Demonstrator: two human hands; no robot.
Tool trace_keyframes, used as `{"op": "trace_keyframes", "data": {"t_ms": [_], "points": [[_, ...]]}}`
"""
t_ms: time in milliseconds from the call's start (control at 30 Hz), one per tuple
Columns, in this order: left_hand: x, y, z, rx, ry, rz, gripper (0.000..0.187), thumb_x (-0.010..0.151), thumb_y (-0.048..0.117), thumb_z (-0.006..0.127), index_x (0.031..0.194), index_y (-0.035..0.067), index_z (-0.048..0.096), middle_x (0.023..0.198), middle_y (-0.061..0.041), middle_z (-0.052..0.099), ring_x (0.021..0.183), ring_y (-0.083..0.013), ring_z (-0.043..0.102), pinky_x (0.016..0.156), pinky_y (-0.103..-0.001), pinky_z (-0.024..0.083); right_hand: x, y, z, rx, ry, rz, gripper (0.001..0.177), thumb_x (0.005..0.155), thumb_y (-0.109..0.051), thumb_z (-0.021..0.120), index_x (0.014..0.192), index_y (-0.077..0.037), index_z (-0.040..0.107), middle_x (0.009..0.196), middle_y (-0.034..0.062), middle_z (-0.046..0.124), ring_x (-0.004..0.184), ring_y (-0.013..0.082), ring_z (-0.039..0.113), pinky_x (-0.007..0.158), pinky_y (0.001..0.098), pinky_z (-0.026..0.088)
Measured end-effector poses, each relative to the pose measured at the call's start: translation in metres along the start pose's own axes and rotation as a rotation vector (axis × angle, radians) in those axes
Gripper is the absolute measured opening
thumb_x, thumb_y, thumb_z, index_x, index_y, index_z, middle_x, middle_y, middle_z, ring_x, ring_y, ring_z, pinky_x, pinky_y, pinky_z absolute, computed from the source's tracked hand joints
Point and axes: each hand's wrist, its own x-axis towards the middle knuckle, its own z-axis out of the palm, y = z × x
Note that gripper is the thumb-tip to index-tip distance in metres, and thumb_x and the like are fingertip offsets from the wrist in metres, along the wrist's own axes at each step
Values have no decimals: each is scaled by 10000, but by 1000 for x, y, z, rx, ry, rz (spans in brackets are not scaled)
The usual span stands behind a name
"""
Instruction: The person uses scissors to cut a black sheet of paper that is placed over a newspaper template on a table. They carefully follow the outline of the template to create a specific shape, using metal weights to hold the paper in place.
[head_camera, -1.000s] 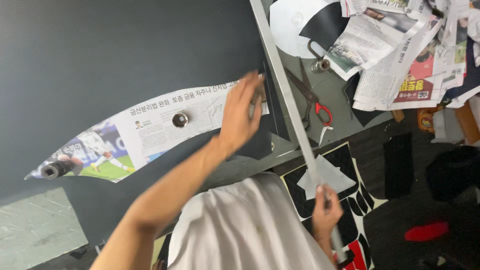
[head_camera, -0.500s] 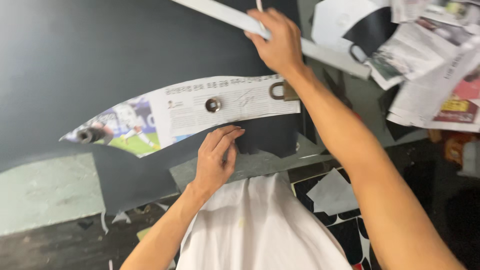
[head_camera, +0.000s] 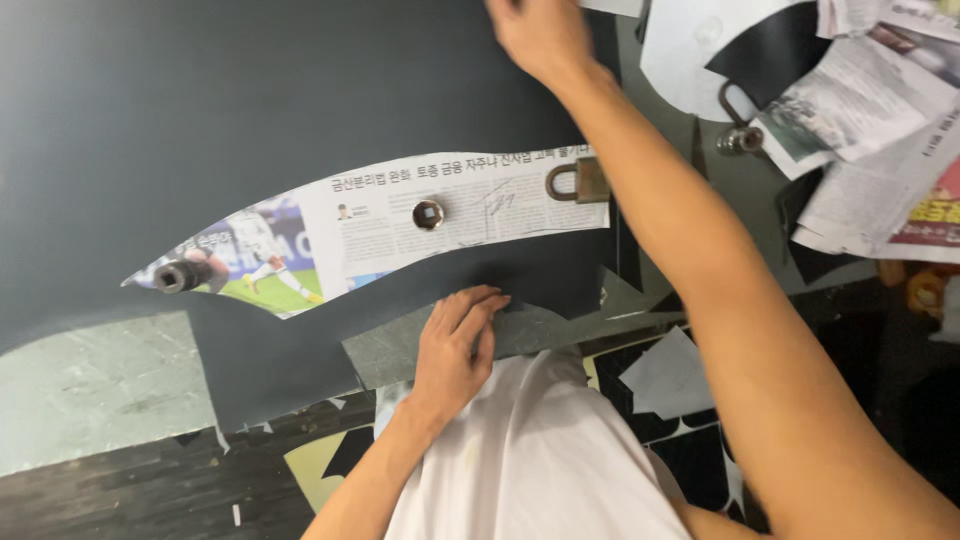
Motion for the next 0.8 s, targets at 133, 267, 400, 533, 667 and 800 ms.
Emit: {"op": "trace_keyframes", "data": {"t_ms": [133, 267, 400, 533, 667, 800], "points": [[20, -4, 11, -31, -49, 66, 309, 858, -72, 631, 1143, 28, 698, 1174, -125, 670, 1022, -332, 637, 910, -422, 500, -148, 30, -113, -37, 317, -27, 414, 1088, -8, 657, 1496, -68, 617, 1551, 180, 470, 1452, 367, 465, 1223, 450, 450], [55, -3, 38, 22, -52, 121, 267, 912, 21, 703, 1178, 30, 680, 1204, -115, 650, 1080, -322, 610, 935, -428, 478, -282, 13, -152, -297, 292, 239, 411, 1020, 38, 681, 1425, -6, 627, 1438, 194, 482, 1323, 404, 465, 1147, 522, 375], [104, -12, 79, 216, -110, 258, 606, 861, 188, 801, 1380, -16, 563, 1383, -191, 529, 1257, -391, 497, 1057, -486, 416, -335, 10, -152, -214, 192, 296, 396, 1039, 28, 684, 1427, 20, 607, 1403, 197, 483, 1304, 371, 480, 1083, 462, 462], [142, -11, 114, 357, -208, 282, 777, 802, 248, 843, 1450, 0, 495, 1414, -226, 469, 1281, -414, 458, 1105, -509, 383, -343, 10, -165, -149, 199, 336, 471, 1012, 54, 688, 1464, 8, 563, 1383, 200, 491, 1247, 336, 570, 1047, 413, 518], [159, 6, 123, 472, -261, 218, 878, 737, 277, 889, 1449, -23, 472, 1412, -230, 448, 1266, -395, 454, 1100, -505, 371, -341, 6, -191, -22, 0, 579, 630, 919, 62, 696, 1513, -11, 500, 1140, 158, 584, 961, 251, 653, 872, 355, 559], [161, 5, 125, 516, -273, 189, 918, 698, 297, 930, 1427, -35, 481, 1417, -211, 440, 1261, -383, 445, 1071, -487, 368, -337, 11, -205, 93, -83, 701, 752, 844, 88, 673, 1551, -42, 450, 1047, 133, 669, 862, 197, 679, 770, 301, 582]]}}
